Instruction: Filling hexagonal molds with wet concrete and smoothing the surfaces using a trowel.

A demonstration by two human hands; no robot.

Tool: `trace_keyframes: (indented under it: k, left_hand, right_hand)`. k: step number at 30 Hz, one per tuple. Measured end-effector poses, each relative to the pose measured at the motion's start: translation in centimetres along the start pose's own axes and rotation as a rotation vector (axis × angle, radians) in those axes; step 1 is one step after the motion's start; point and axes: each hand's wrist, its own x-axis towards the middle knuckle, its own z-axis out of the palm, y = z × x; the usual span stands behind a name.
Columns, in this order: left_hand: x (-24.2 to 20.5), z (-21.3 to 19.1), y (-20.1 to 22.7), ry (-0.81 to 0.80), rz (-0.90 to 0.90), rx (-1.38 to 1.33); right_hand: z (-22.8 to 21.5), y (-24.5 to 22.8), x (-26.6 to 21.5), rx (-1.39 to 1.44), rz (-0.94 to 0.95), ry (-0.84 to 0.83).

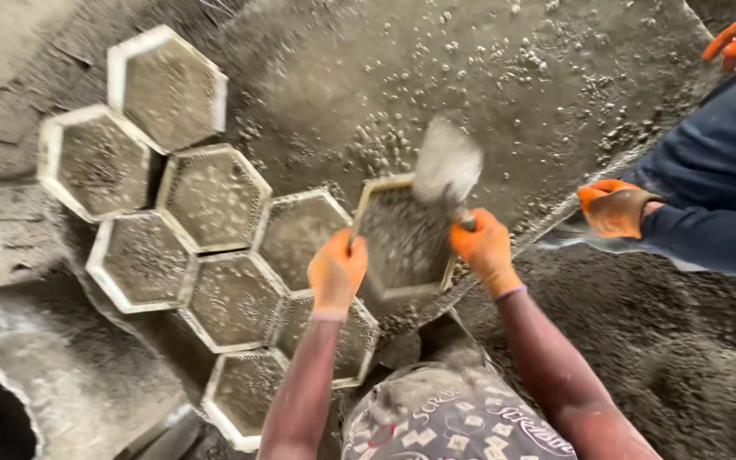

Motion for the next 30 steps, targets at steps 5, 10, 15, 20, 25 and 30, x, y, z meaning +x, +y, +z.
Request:
trace_keyframes:
  k: [5,10,15,20,25,30]
  left_hand:
    - [9.3,10.8,1.1,-0.080,-0.002,0.133]
    - [12.0,11.7,1.2,-0.078,0.063,0.124]
    - [9.9,11.7,1.0,-0.072,0.038,-0.026]
    - [5.4,11.0,0.2,0.033,0.010,-0.071]
    - [-2.3,5.6,5.1,-0.039,0.053,-0.093]
    - [-10.5,11.2,-2.8,-0.061,-0.146,-0.345]
  right_hand:
    - [-4.9,2.0,7.5,-0.204,0.104,0.090]
    - [-9.0,-3.8,4.6,-0.412,-0.151,0.025]
    - [-6.1,-3.3,4.7,-0.706,-0.102,-0.314]
    - [-6.1,-2.6,5.3,-0.797,-0.154,-0.386]
    - [-7.5,-2.4,4.6,-0.769,-0.279,-0.336]
    - [-7.5,0.8,3.5,-0.772,-0.289,-0.278]
